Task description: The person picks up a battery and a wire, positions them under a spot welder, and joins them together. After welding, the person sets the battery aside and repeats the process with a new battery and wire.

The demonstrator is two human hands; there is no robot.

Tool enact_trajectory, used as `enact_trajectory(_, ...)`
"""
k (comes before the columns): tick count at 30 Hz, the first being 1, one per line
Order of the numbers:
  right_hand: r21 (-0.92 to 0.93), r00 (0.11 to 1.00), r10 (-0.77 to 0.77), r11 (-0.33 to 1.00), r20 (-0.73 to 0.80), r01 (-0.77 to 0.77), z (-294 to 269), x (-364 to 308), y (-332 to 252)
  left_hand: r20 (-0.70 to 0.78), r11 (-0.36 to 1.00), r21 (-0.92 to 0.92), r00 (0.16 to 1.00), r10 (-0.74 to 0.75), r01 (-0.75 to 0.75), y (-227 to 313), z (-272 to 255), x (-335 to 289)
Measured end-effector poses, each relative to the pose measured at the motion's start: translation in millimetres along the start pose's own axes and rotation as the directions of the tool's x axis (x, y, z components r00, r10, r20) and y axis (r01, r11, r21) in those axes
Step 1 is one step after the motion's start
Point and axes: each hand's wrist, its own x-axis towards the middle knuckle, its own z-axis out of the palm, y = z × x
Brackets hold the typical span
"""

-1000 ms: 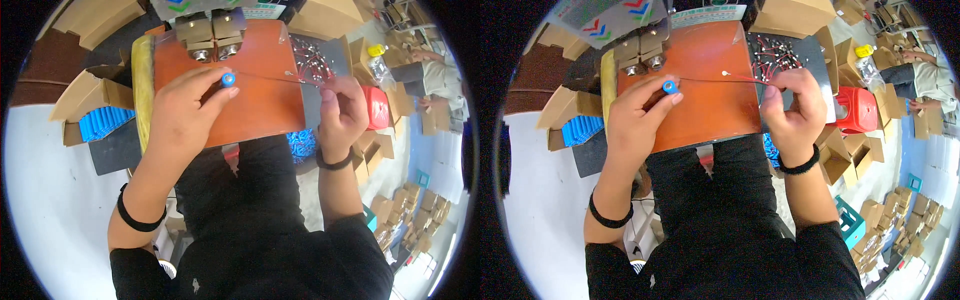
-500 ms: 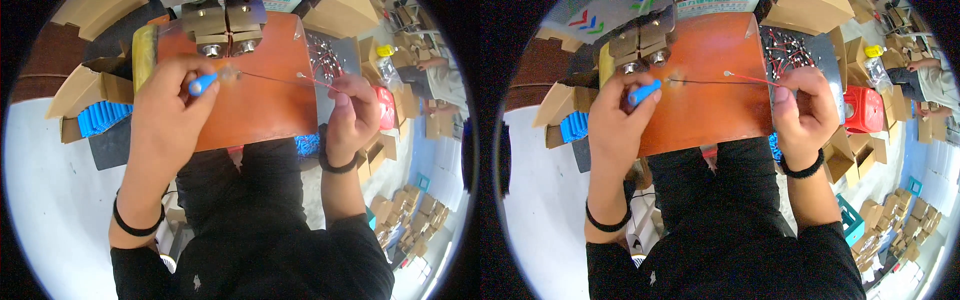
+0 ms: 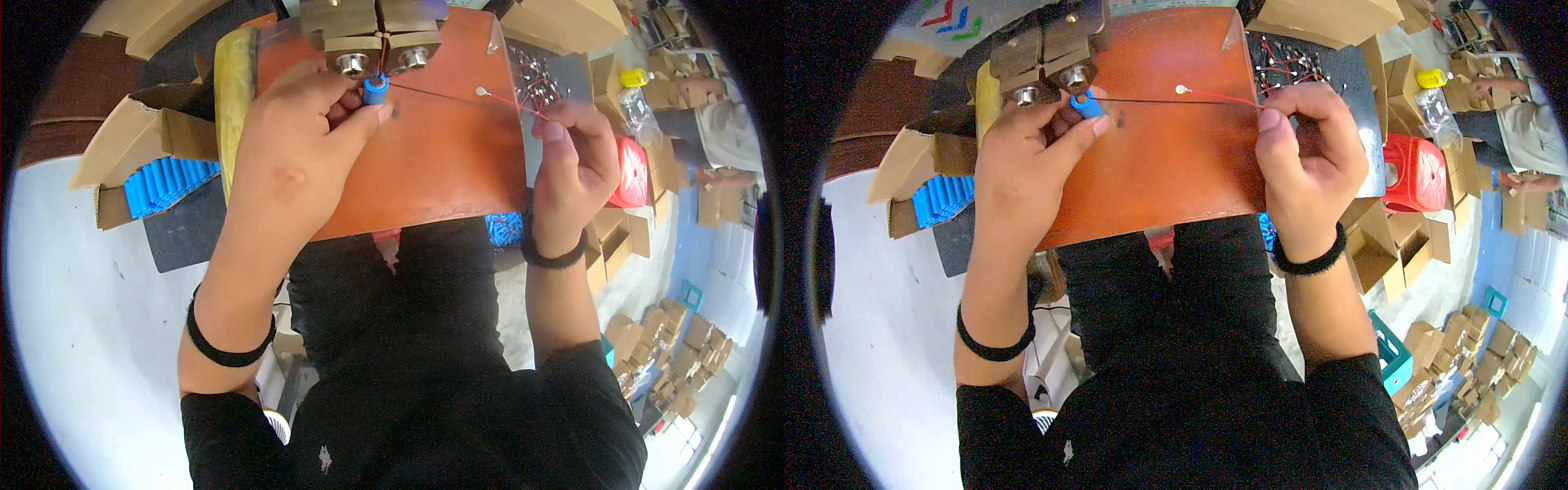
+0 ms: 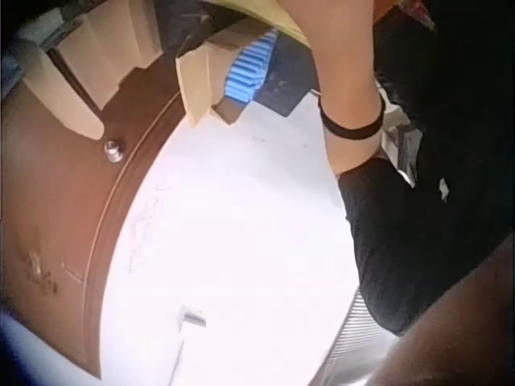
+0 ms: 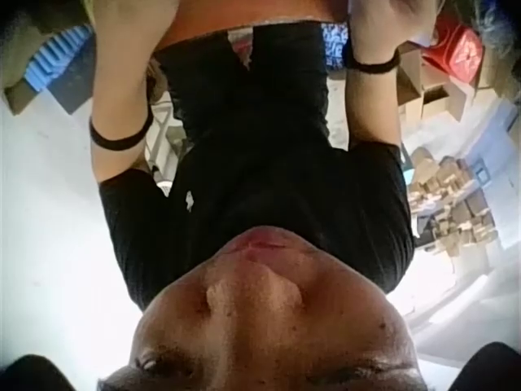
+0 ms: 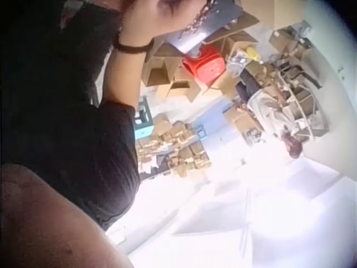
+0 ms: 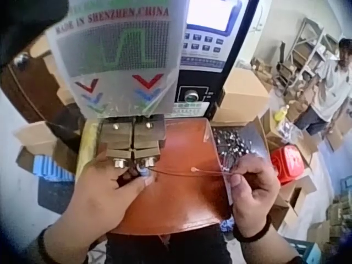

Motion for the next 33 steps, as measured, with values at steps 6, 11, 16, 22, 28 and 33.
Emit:
enact_trajectory(6, 0.060, 0.995, 0.090, 0.994, -0.052, -0.087, 8, 2, -4, 0.008, 0.999, 0.042, 1.000, -0.010, 0.009, 1, -2, 1)
enact_trajectory(11, 0.041, 0.997, 0.060, 0.997, -0.044, -0.058, 6, 1, -4, 0.017, 0.999, 0.027, 0.999, 0.038, -0.038, -3, -2, 0)
enact_trajectory(16, 0.030, 0.998, 0.059, 0.998, -0.019, -0.058, 6, 1, -14, 0.000, 0.997, -0.074, 1.000, 0.013, -0.013, 0, -1, -7)
enact_trajectory(22, -0.003, 1.000, 0.006, 1.000, 0.023, -0.006, 2, -3, -11, 0.001, 1.000, -0.010, 1.000, -0.010, 0.010, 0, -3, -7)
enact_trajectory(28, 0.057, 0.995, 0.070, 0.996, -0.066, -0.066, 8, 0, -10, -0.017, 1.000, -0.024, 1.000, -0.010, 0.010, -7, 1, -7)
enact_trajectory(33, 0.015, 0.996, 0.077, 0.997, -0.052, -0.076, 7, 2, -7, -0.010, 1.000, -0.016, 1.000, 0.015, -0.016, -6, 0, -7)
